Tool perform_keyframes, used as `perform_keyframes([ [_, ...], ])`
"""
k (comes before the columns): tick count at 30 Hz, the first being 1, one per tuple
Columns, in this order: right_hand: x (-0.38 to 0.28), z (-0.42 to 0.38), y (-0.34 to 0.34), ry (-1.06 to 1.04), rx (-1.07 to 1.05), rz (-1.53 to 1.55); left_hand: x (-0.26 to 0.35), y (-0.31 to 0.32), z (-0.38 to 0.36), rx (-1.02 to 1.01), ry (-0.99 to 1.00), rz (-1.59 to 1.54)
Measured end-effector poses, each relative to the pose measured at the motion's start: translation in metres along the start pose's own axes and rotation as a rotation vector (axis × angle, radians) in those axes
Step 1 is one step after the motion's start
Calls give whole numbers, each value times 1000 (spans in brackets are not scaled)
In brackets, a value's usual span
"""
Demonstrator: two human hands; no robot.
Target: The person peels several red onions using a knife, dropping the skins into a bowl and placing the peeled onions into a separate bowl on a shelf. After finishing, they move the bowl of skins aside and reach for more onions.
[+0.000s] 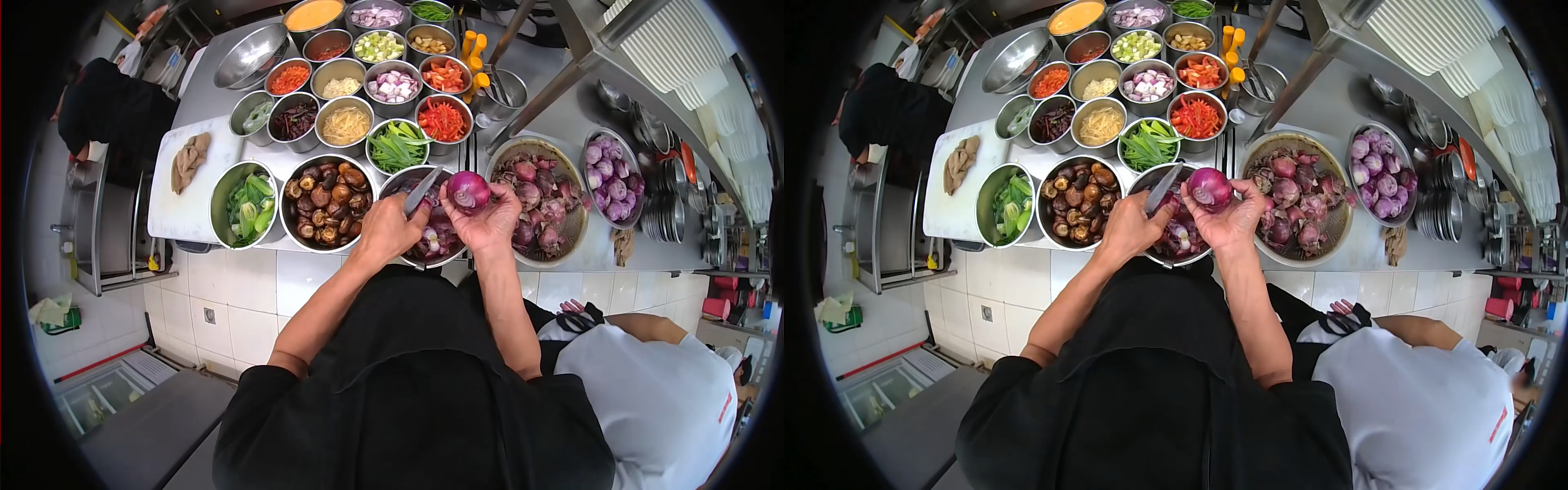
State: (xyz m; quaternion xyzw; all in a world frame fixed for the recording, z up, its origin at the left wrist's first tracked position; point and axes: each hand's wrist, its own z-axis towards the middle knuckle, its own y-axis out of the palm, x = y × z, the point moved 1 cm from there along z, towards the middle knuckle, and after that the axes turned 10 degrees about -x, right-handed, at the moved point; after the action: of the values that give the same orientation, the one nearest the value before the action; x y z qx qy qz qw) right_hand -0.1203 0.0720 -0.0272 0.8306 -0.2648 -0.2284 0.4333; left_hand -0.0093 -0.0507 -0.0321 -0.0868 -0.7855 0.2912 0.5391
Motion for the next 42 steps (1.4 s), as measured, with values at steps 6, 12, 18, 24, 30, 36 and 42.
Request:
perform_keyframes([
  [6,3,17,-10,11,59,-71,16,4,-6,-174,107,-391],
  [12,11,18,-17,103,-212,-220,18,10,0,-172,132,-297],
  [18,16,11,-11,97,-255,-357,12,10,4,-69,169,-243],
  [24,16,15,-11,11,-251,-350,23,4,0,7,170,-254],
  [30,17,13,-7,-45,-251,-341,15,9,1,24,154,-225],
  [36,19,11,-4,-68,-272,-395,20,7,-1,-5,155,-257],
  [42,18,12,-7,-102,-313,-439,18,9,1,-16,141,-222],
])
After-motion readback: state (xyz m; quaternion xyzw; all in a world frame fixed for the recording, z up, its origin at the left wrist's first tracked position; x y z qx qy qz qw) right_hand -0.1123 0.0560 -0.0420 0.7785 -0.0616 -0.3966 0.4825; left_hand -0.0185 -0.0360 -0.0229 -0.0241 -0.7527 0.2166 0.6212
